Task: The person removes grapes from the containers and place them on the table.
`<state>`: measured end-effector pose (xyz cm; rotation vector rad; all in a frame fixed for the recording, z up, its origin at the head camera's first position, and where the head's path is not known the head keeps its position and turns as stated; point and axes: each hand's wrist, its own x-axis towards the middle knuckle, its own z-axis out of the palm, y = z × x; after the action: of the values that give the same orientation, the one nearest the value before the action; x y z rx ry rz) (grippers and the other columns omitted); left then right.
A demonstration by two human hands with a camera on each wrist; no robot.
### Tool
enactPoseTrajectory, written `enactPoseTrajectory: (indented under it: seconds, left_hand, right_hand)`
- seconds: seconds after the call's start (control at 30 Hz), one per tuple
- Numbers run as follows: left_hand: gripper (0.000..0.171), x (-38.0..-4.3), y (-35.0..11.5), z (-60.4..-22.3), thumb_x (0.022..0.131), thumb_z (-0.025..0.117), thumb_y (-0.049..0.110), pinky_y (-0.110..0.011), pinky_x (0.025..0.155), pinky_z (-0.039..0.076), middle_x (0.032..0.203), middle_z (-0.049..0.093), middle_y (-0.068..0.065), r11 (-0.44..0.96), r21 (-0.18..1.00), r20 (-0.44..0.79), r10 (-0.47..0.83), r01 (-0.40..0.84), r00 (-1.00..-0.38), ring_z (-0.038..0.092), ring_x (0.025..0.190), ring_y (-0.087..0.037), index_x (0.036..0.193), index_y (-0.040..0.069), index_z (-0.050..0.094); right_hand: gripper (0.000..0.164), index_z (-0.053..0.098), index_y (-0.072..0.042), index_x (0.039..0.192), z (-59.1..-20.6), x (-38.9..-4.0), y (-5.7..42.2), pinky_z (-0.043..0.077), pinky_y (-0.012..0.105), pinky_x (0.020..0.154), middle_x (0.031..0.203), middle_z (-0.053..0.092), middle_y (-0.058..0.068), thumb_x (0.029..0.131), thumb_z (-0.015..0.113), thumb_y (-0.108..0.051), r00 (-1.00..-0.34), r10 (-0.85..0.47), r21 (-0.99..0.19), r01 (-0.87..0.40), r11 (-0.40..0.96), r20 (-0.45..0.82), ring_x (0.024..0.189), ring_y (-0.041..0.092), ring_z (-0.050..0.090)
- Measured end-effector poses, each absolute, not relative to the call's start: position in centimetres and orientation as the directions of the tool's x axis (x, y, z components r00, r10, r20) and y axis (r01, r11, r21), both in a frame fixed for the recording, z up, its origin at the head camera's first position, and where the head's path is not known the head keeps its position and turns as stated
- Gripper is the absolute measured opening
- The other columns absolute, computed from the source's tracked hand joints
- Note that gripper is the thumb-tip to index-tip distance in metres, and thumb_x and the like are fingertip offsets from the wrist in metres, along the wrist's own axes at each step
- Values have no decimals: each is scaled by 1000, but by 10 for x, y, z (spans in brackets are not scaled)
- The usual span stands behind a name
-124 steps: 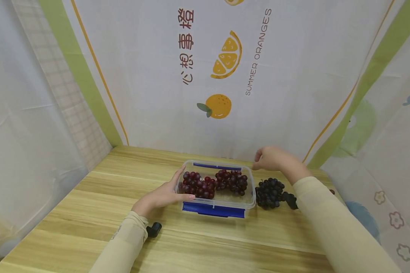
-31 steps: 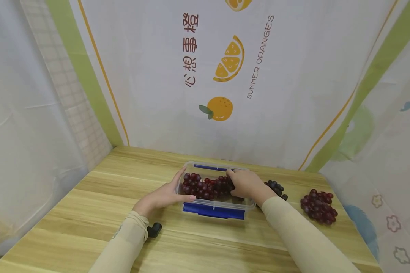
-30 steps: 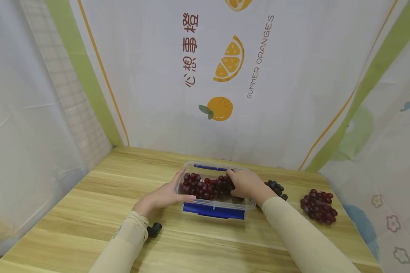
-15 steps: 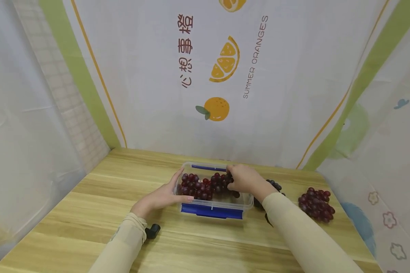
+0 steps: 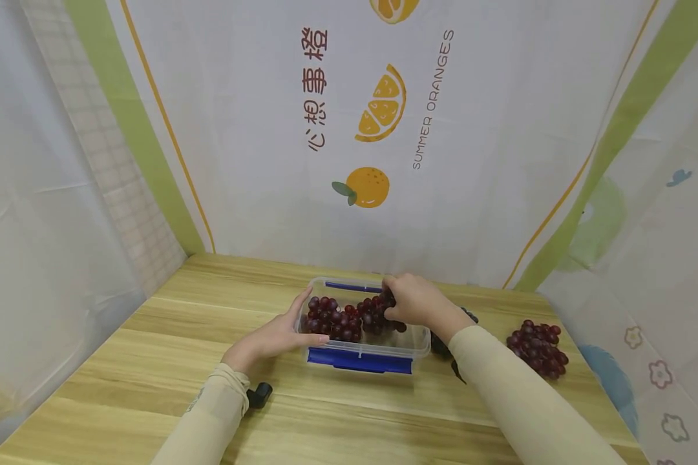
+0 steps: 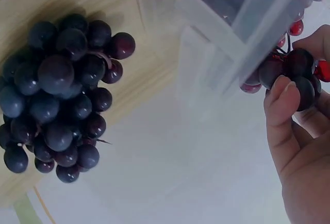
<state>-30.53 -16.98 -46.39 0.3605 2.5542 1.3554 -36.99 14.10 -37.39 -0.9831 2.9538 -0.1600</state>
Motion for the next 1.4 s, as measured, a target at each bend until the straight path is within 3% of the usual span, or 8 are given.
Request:
enactPoseTrajectory:
  seconds: [0.27,0.73,1.0,1.4]
  left_hand:
    - [128,-303,-170,-464,81,81,71,-75,120,36,177,23,-21,569,819,-117,292,74,-949,44,150,-54,169,47,-9]
    - [128,-308,-167,-461,83,82,68,-74,125,29,180,14,-16,553,826,-88,318,110,-944,30,159,-50,168,47,-11]
    - [128,-306,-167,-462,83,81,69,-74,125,29,180,13,-15,558,823,-91,316,107,-945,30,159,-50,169,46,-12]
    - [129,-306,-167,-461,83,81,69,-74,125,29,180,13,-16,561,820,-86,318,115,-944,30,159,-51,169,44,-12]
  right_hand:
    - [38,66,-7,122,-360,-365,140,58,34,72,99,73,4,90,82,-22,-798,-603,-110,-600,792,16,81,15,65]
    - [38,66,-7,122,-333,-358,146,56,36,70,96,73,3,89,80,-20,-785,-617,-64,-620,782,62,78,16,63]
    - [34,68,-10,118,-323,-355,151,56,35,69,94,74,2,88,80,-19,-782,-617,-45,-622,782,87,76,15,63]
    - [39,69,-8,122,-306,-345,159,60,42,76,104,75,6,88,81,-22,-791,-603,-6,-607,795,102,87,20,68]
